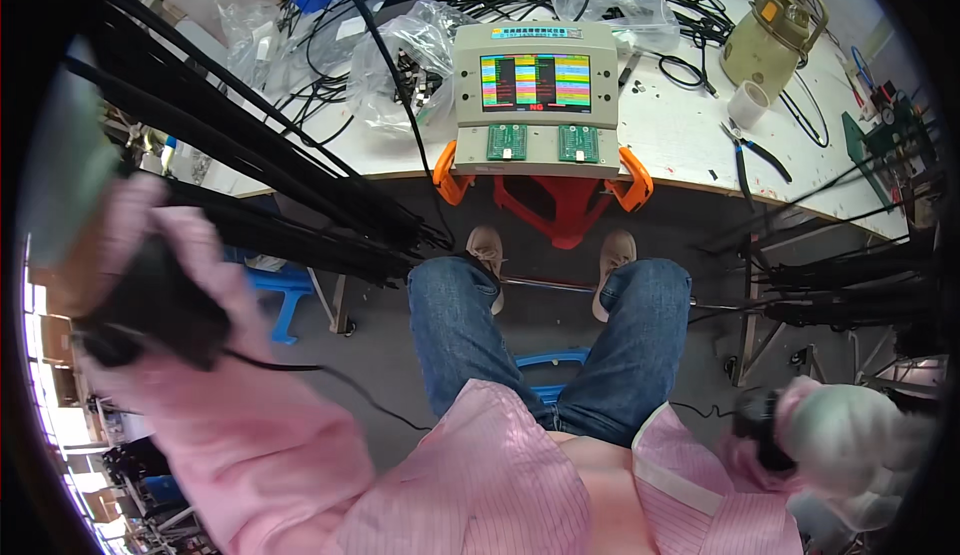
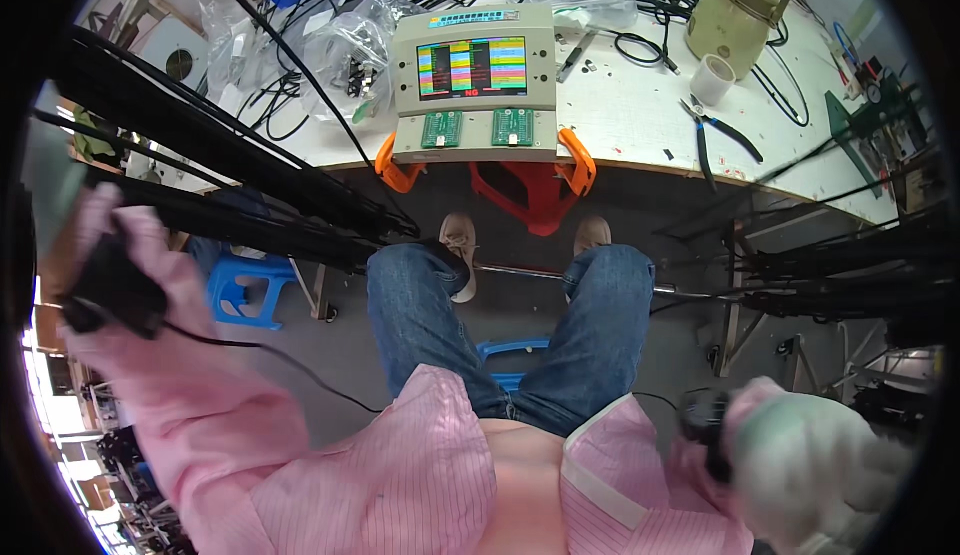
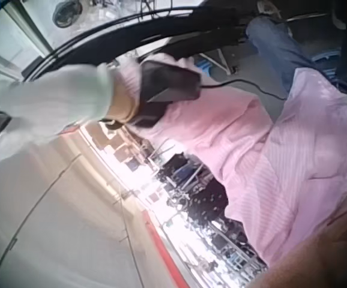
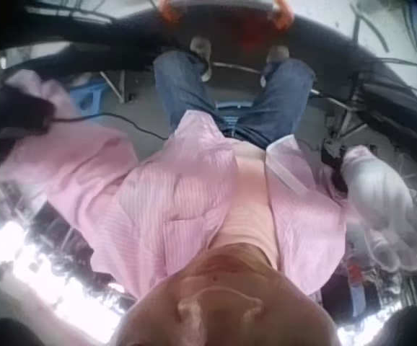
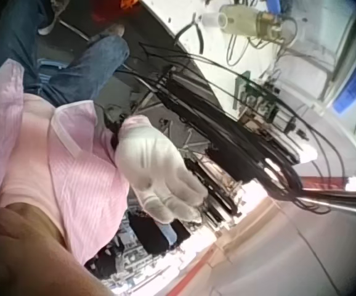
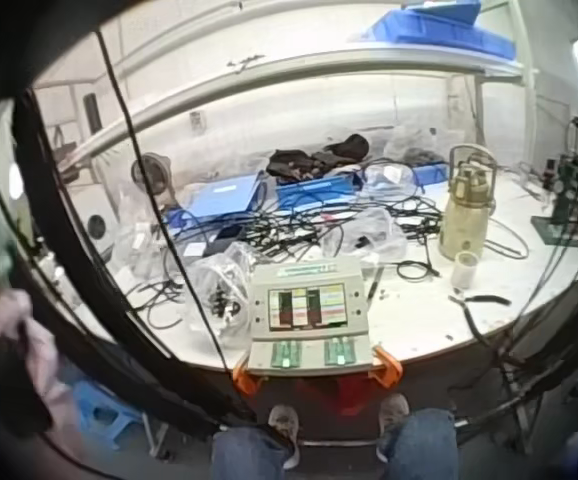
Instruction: Testing and preparing electronic wire harnesses at a manufacturing workbench.
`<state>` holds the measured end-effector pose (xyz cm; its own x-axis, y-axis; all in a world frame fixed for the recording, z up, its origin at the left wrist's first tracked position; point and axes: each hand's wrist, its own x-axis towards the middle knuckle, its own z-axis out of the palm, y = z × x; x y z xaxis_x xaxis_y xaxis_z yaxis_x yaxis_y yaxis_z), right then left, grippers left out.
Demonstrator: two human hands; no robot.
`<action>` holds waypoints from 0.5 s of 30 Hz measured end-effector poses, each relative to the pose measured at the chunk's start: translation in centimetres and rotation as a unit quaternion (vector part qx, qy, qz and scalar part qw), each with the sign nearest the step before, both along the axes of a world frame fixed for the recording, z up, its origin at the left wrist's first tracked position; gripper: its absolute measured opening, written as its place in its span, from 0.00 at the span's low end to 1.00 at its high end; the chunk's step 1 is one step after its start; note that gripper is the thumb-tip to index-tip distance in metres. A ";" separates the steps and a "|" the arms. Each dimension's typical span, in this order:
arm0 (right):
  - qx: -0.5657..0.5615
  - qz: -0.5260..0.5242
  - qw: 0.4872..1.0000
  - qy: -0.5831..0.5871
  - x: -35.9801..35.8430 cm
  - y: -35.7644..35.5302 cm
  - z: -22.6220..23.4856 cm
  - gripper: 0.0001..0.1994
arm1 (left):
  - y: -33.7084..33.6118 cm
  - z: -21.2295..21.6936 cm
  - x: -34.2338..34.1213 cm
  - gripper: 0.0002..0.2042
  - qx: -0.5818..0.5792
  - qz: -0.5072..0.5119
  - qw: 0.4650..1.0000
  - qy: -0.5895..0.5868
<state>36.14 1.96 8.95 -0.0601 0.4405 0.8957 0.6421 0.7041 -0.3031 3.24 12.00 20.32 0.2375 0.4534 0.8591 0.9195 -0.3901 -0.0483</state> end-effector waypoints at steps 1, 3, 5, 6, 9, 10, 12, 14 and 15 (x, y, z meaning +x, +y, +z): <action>-0.008 0.033 0.999 0.003 -3.6 1.5 -0.2 0.14 | 0.8 -4.7 1.2 0.13 -0.093 -0.024 0.994 -0.057; -0.007 0.120 0.992 0.029 -5.3 0.1 -0.2 0.13 | -0.5 -10.8 1.3 0.11 -0.259 -0.051 0.954 -0.146; -0.433 0.332 0.838 0.017 -7.7 1.3 -2.6 0.17 | -1.7 -14.7 -3.8 0.09 -0.413 -0.037 0.884 -0.218; -0.623 0.351 0.649 0.262 -9.5 0.9 -7.3 0.22 | -1.8 -15.6 1.5 0.09 -0.444 -0.215 0.784 -0.376; -0.741 0.366 0.350 0.441 -11.7 1.0 -14.5 0.24 | -6.7 -21.6 3.6 0.07 -0.570 -0.309 0.619 -0.444; -0.747 0.342 0.277 0.499 -12.4 1.2 -15.3 0.23 | -8.1 -22.5 4.1 0.09 -0.595 -0.386 0.530 -0.465; -0.734 0.294 0.125 0.599 -13.2 1.7 -16.3 0.23 | -10.7 -24.2 3.6 0.14 -0.621 -0.491 0.421 -0.443; -0.732 0.309 0.175 0.581 -12.6 1.6 -19.2 0.22 | -12.8 -25.2 2.5 0.16 -0.633 -0.524 0.404 -0.402; -0.732 0.325 0.225 0.556 -12.2 1.5 -20.4 0.21 | -13.7 -25.0 2.2 0.18 -0.636 -0.524 0.310 -0.475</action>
<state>23.90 3.51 -11.43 -0.6343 0.5345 -0.5586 -0.4971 -0.8353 -0.2348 5.45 -1.67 -4.72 0.7406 0.6699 0.0524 -0.3794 0.3526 0.8554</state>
